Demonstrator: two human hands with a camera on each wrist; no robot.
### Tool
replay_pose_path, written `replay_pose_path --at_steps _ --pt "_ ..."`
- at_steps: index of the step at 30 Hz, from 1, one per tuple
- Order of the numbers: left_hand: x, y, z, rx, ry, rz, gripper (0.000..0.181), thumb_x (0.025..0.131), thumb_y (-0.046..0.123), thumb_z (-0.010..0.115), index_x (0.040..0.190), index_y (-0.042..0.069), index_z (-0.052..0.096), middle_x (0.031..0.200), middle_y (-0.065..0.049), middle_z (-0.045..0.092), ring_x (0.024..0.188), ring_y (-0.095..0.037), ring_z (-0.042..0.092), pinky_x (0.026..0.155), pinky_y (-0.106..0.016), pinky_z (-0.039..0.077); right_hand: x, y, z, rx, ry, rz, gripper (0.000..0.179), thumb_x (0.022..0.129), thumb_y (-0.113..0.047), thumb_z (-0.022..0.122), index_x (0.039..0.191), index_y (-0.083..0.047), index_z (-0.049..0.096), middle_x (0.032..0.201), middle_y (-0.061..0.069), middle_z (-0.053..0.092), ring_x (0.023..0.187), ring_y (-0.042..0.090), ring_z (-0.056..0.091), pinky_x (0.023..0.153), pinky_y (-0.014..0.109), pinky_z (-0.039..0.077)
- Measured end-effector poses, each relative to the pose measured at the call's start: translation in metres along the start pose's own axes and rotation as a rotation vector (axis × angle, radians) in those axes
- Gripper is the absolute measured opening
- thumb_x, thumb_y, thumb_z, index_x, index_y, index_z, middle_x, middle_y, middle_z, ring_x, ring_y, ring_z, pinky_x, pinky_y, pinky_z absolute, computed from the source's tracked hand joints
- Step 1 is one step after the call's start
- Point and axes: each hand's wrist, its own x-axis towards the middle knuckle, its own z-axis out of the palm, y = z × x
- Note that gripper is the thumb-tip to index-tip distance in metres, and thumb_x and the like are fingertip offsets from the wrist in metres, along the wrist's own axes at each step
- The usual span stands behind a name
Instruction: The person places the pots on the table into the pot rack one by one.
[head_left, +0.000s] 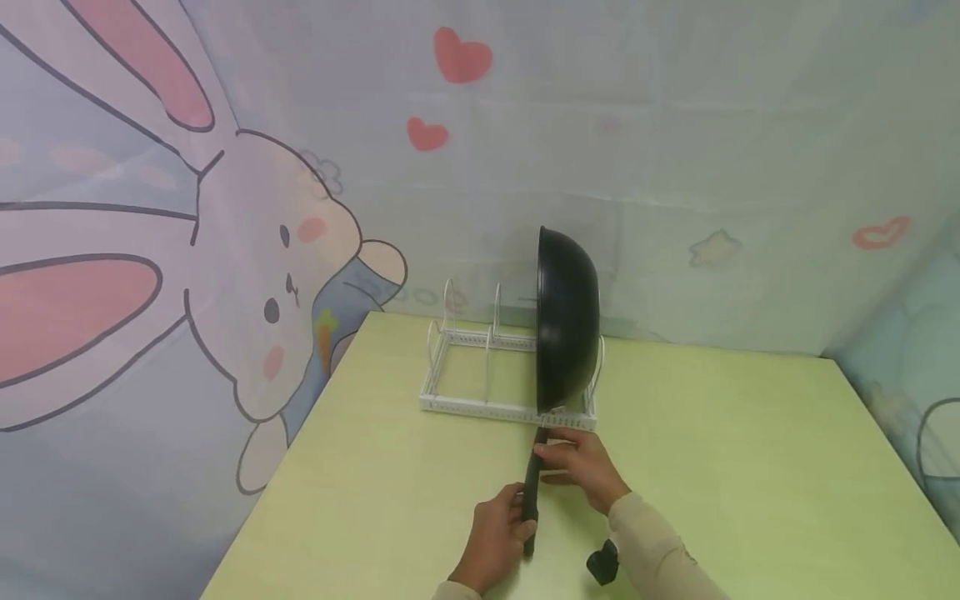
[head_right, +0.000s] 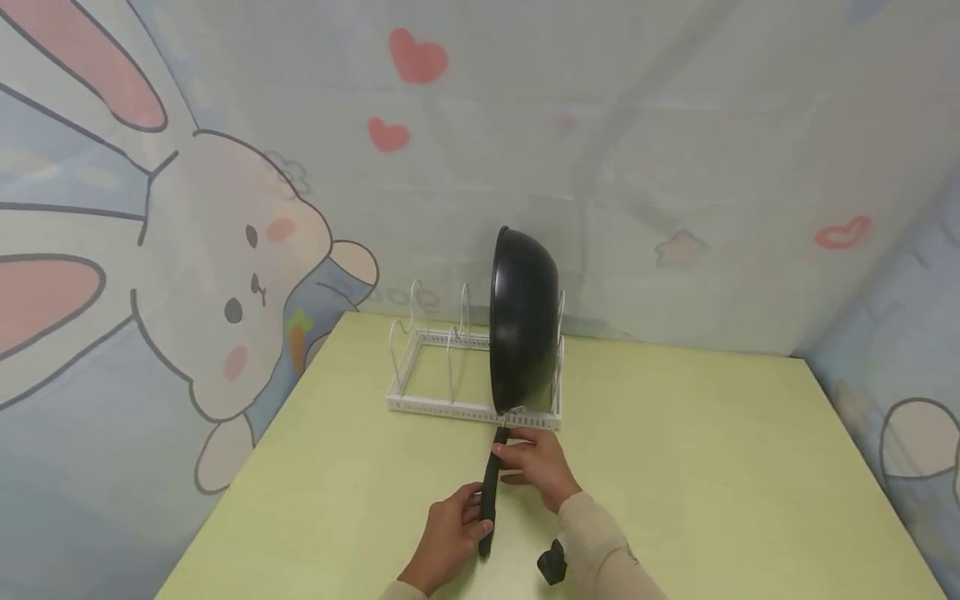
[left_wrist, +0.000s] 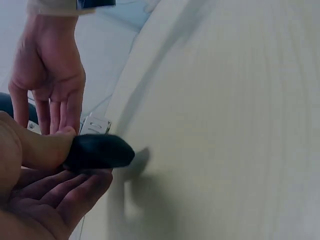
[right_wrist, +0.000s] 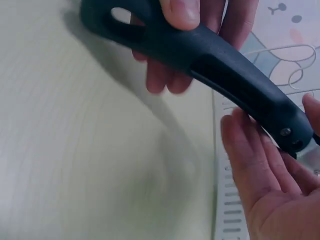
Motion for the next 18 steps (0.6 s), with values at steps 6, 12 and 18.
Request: replay_pose_path --at_steps 6,12,18 --pt "0.005 -0.004 -0.003 0.078 0.032 0.038 0.046 0.083 -0.001 0.075 0.125 -0.005 0.059 0.113 -0.02 0.073 0.099 -0.029 0.076 0.082 -0.029 0.06 -0.007 -0.003 -0.014 -0.062 -0.032 0.006 0.052 0.097 -0.022 0.065 0.134 0.011 0.053 0.118 0.027 0.07 0.102 0.034 0.075 0.084 0.044 0.061" --pt "0.005 -0.004 -0.005 0.043 0.029 0.034 0.045 0.081 -0.002 0.076 0.123 -0.006 0.06 0.111 -0.021 0.073 0.1 -0.031 0.075 0.082 -0.028 0.06 -0.017 -0.01 -0.039 -0.108 -0.039 0.003 0.055 0.099 -0.026 0.062 0.139 0.011 0.049 0.123 0.028 0.068 0.101 0.029 0.075 0.086 0.042 0.061" --pt "-0.004 -0.005 -0.03 0.141 0.021 0.123 0.034 0.087 0.007 0.074 0.118 -0.003 0.064 0.109 -0.019 0.074 0.097 -0.027 0.076 0.078 -0.024 0.06 -0.029 -0.014 -0.083 -0.324 -0.121 0.009 0.054 0.1 -0.03 0.061 0.134 0.011 0.053 0.118 0.028 0.07 0.097 0.029 0.075 0.081 0.041 0.062"
